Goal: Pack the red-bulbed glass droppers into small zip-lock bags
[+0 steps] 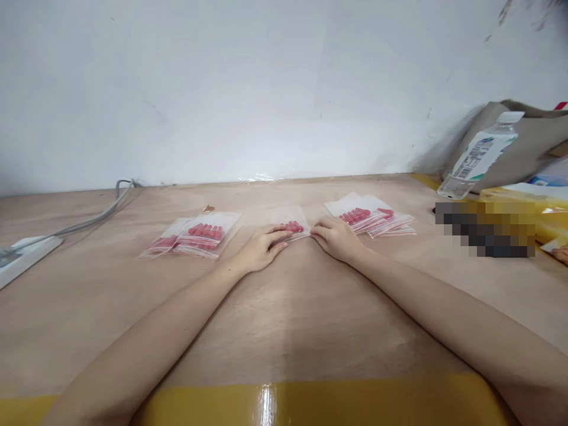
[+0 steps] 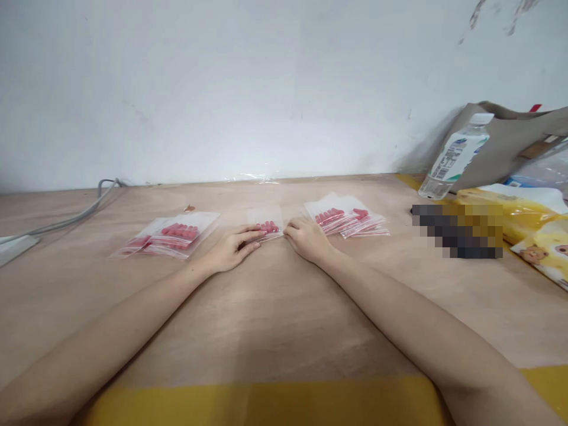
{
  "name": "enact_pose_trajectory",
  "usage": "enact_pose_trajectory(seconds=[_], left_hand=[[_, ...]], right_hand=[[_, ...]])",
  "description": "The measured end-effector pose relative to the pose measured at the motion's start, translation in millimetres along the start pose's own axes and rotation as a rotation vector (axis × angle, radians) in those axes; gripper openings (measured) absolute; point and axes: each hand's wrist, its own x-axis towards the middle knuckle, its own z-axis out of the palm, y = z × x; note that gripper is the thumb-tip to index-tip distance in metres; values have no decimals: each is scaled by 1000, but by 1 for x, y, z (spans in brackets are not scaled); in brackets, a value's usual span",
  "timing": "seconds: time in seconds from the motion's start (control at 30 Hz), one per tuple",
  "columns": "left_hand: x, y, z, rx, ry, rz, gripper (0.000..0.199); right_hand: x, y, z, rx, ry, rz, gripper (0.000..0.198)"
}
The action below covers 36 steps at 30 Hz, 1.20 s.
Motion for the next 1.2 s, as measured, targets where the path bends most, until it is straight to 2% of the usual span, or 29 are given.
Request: enact_pose_trajectory(seconds=[0.2,0.37,0.5,0.63,0.8,1.2], left_hand=[[0,4,-3,-8,6,-21,26],[-1,1,0,-12,42,33,25],[3,2,10,94,129,152,31],[16,8,24,292,196,314,17],[30,10,32,411,194,401,22],[42,6,28,561,192,591,28]], right_hand=[[3,-1,-4,-98,-34,-29,17],[4,-3,-7,-154,-26,-115,23],[3,-8,-12,-197,3,-184,26],[1,-10,-12,-173,15,-195,26],[0,-7,-8,-121,35,-211,24],[2,-6,-10,-120,70,-219,22]])
